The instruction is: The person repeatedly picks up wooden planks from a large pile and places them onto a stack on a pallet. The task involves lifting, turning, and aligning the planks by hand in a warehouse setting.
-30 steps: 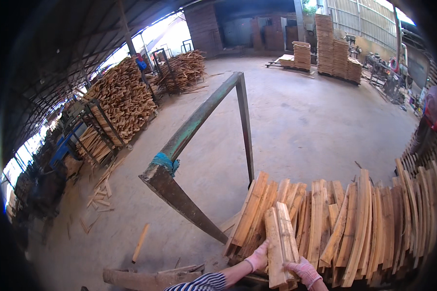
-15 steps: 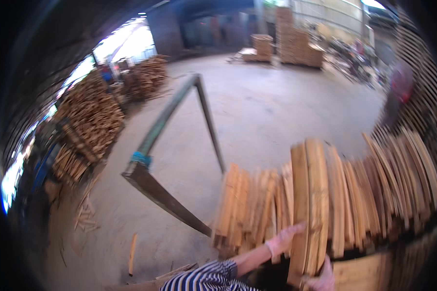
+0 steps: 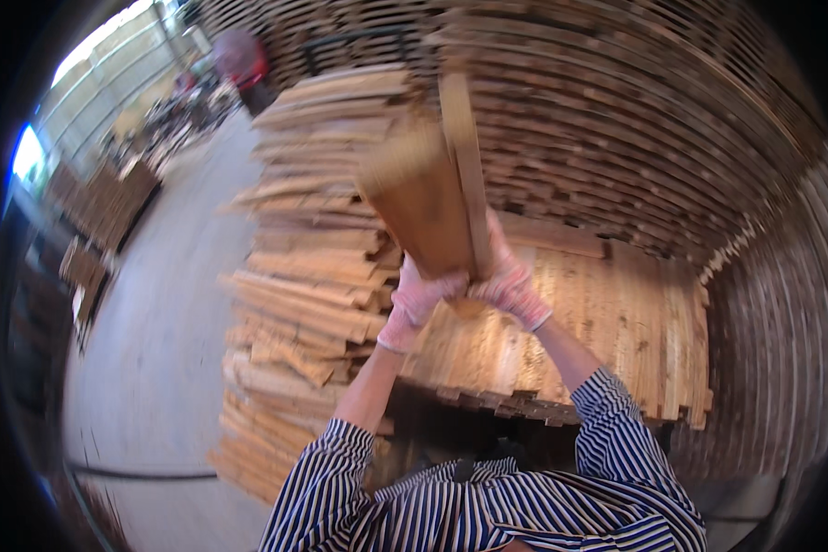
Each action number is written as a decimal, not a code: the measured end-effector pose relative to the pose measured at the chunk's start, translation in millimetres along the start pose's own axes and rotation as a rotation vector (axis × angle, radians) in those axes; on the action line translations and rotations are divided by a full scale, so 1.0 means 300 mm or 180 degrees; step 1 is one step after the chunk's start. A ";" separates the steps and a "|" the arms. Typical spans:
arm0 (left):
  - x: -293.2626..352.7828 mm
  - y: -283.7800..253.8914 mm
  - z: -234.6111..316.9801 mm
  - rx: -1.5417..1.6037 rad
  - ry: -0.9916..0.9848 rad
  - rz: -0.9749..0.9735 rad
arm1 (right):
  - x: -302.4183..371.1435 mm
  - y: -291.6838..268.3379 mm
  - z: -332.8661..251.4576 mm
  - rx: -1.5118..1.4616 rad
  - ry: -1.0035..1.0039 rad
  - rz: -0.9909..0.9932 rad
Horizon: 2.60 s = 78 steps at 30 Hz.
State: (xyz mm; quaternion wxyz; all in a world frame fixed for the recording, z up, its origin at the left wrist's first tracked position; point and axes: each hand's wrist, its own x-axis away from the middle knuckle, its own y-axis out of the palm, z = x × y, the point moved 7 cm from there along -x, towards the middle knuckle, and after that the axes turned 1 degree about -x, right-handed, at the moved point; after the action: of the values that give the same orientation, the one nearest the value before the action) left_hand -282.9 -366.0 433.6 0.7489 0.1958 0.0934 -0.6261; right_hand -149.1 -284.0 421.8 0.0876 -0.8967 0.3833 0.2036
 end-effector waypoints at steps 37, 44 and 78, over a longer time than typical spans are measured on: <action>0.211 1.522 -1.300 0.1951 -0.3448 -0.0777 | 1.699 -2.050 0.049 0.3528 0.3285 0.3008; 0.152 1.449 -1.317 0.1869 -0.3041 -0.0500 | 1.576 -1.987 0.039 0.3986 0.3490 0.2870; 0.040 0.769 -0.746 -0.4507 -0.1446 -0.3684 | 0.665 -1.849 0.389 0.4222 0.3048 -0.0831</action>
State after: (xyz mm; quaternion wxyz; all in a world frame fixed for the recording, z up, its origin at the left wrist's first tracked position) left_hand -32.2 -252.9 267.0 0.2665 -0.5086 0.3867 -0.7217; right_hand 341.4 5.8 231.0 0.4486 -0.6858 0.3124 -0.4805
